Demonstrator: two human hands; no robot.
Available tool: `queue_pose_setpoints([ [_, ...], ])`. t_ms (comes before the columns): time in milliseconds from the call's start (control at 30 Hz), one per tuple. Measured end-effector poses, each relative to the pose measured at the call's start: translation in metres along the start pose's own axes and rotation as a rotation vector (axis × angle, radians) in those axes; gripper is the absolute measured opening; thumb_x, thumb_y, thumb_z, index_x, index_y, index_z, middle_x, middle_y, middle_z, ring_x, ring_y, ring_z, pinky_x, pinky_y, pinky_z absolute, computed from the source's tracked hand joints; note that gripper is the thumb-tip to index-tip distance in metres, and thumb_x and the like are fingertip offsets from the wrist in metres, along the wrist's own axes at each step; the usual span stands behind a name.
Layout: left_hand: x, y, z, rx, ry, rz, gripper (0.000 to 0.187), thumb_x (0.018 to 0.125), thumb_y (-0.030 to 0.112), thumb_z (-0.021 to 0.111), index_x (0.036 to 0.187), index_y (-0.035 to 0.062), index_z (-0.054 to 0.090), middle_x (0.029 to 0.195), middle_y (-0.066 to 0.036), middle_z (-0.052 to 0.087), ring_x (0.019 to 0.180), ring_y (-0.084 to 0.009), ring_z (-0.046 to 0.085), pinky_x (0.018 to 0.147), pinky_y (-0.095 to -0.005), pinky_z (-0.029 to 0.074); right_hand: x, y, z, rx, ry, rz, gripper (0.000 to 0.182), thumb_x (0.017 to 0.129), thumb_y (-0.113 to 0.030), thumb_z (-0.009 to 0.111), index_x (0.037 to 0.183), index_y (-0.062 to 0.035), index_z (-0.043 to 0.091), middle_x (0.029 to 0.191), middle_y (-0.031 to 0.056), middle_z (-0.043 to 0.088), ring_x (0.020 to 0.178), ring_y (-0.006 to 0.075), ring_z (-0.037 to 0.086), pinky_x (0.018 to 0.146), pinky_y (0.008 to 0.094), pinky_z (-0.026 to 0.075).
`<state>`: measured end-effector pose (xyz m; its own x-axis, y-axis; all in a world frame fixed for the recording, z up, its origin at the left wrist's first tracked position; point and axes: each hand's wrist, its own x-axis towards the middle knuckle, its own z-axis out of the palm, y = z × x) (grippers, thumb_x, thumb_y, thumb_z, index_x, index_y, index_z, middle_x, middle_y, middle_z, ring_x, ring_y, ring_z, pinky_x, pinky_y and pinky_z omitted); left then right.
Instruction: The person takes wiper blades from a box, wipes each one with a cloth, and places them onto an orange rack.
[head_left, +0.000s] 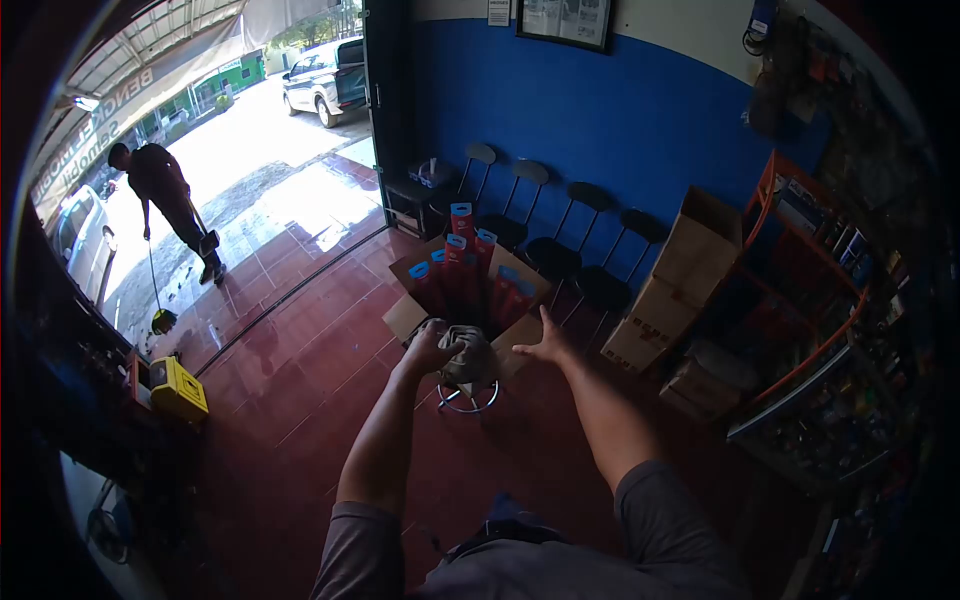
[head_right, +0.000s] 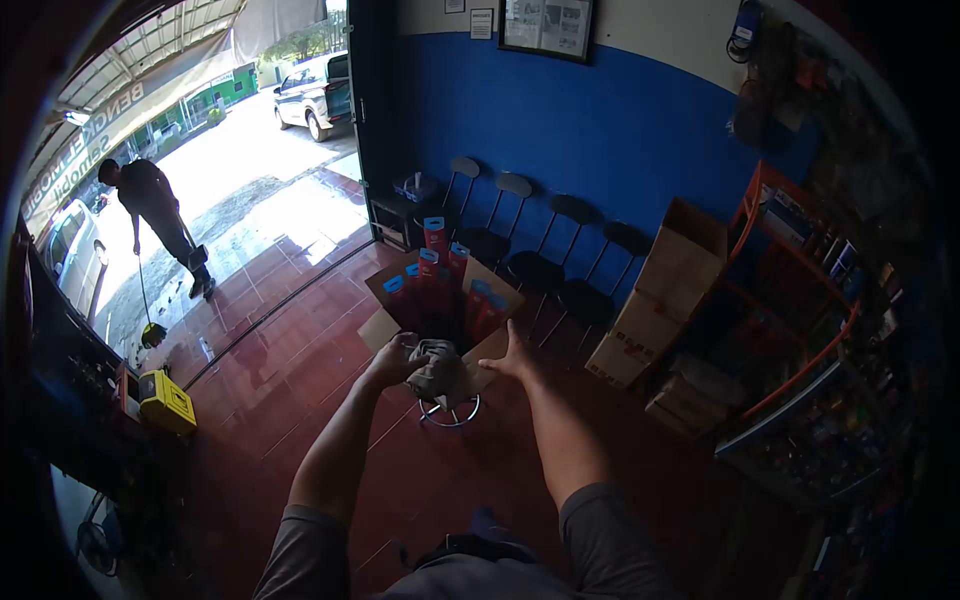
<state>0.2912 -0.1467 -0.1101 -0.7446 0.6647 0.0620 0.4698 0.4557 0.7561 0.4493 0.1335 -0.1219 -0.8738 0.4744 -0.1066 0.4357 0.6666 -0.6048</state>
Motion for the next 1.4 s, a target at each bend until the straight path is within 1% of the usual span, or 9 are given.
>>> queue_pose_setpoints([
  [300, 0.088, -0.092, -0.072, 0.091, -0.079, -0.18, 0.101, 0.077, 0.06, 0.083, 0.148, -0.0016, 0.046, 0.14, -0.03, 0.058, 0.132, -0.0387, 0.058, 0.108, -0.0443, 0.048, 0.132, -0.053, 0.047, 0.024, 0.125, -0.074, 0.132, 0.066, -0.055, 0.092, 0.161, 0.0012, 0.02, 0.16, 0.0286, 0.037, 0.148, 0.0377, 0.04, 0.122, 0.0441, 0.034],
  [467, 0.141, -0.128, -0.121, 0.01, -0.215, -0.296, 0.097, 0.08, 0.059, 0.081, 0.147, -0.0022, 0.047, 0.138, -0.027, 0.061, 0.127, -0.0363, 0.062, 0.106, -0.0425, 0.051, 0.202, -0.095, 0.052, 0.083, 0.297, -0.129, 0.112, 0.072, -0.05, 0.09, 0.157, -0.005, 0.034, 0.133, 0.026, 0.064, 0.123, 0.0369, 0.064, 0.105, 0.0446, 0.05],
  [633, 0.196, -0.179, -0.145, -0.011, -0.296, -0.231, 0.083, 0.084, 0.059, 0.078, 0.135, -0.0034, 0.06, 0.127, -0.023, 0.069, 0.12, -0.0326, 0.067, 0.101, -0.0408, 0.054, 0.27, -0.139, 0.035, 0.141, 0.441, -0.052, 0.086, 0.078, -0.042, 0.088, 0.145, -0.0027, 0.051, 0.108, 0.0177, 0.071, 0.103, 0.0323, 0.07, 0.09, 0.0434, 0.055],
  [767, 0.239, -0.184, -0.177, -0.135, -0.479, -0.351, 0.063, 0.09, 0.054, 0.075, 0.116, -0.0026, 0.071, 0.106, -0.015, 0.075, 0.094, -0.023, 0.076, 0.079, -0.0374, 0.061, 0.315, -0.158, 0.035, 0.173, 0.617, -0.036, 0.061, 0.084, -0.029, 0.085, 0.133, -0.0009, 0.061, 0.1, 0.0161, 0.072, 0.091, 0.0277, 0.072, 0.084, 0.0414, 0.057],
  [867, 0.276, -0.196, -0.193, -0.133, -0.507, -0.292, 0.057, 0.092, 0.053, 0.074, 0.11, -0.0012, 0.072, 0.098, -0.011, 0.076, 0.086, -0.0186, 0.077, 0.07, -0.0341, 0.06, 0.355, -0.145, 0.05, 0.349, 0.435, 0.003, 0.038, 0.09, -0.01, 0.079, 0.123, -0.0006, 0.064, 0.097, 0.0131, 0.074, 0.076, 0.0175, 0.073, 0.071, 0.035, 0.059],
  [1000, 0.317, -0.202, -0.202, -0.111, -0.527, -0.226, 0.056, 0.091, 0.054, 0.074, 0.111, 0.0016, 0.073, 0.098, -0.01, 0.076, 0.086, -0.0184, 0.077, 0.069, -0.033, 0.059, 0.362, -0.143, 0.071, 0.419, 0.441, 0.009, 0.021, 0.09, -0.005, 0.077, 0.103, -0.0014, 0.061, 0.095, 0.0107, 0.073, 0.083, 0.02, 0.075, 0.072, 0.0364, 0.059],
  [1167, 0.359, -0.201, -0.179, -0.173, -0.57, -0.028, 0.056, 0.092, 0.052, 0.073, 0.115, 0.0016, 0.073, 0.099, -0.011, 0.076, 0.092, -0.0198, 0.076, 0.076, -0.0335, 0.059, 0.335, -0.195, 0.047, 0.368, 0.508, -0.03, 0.021, 0.091, -0.005, 0.077, 0.102, -0.0023, 0.06, 0.098, 0.0092, 0.073, 0.09, 0.019, 0.074, 0.079, 0.0356, 0.056],
  [1233, 0.375, -0.177, -0.167, -0.257, -0.476, 0.138, 0.053, 0.092, 0.048, 0.074, 0.115, 0.0004, 0.072, 0.101, -0.012, 0.076, 0.097, -0.0207, 0.075, 0.082, -0.0343, 0.058, 0.337, -0.212, 0.022, 0.139, 0.671, -0.196, 0.019, 0.093, -0.008, 0.075, 0.106, -0.0014, 0.062, 0.098, 0.0087, 0.073, 0.093, 0.0161, 0.071, 0.08, 0.0347, 0.054],
  [1400, 0.378, -0.053, -0.167, -0.694, -0.433, 0.401, 0.052, 0.093, 0.03, 0.077, 0.133, 0.0009, 0.061, 0.109, -0.018, 0.074, 0.106, -0.0248, 0.073, 0.087, -0.0365, 0.057, 0.316, -0.319, -0.096, 0.391, 0.749, -0.398, 0.018, 0.098, -0.015, 0.071, 0.109, -0.0019, 0.065, 0.098, 0.0082, 0.074, 0.09, 0.0145, 0.07, 0.08, 0.0316, 0.053],
])
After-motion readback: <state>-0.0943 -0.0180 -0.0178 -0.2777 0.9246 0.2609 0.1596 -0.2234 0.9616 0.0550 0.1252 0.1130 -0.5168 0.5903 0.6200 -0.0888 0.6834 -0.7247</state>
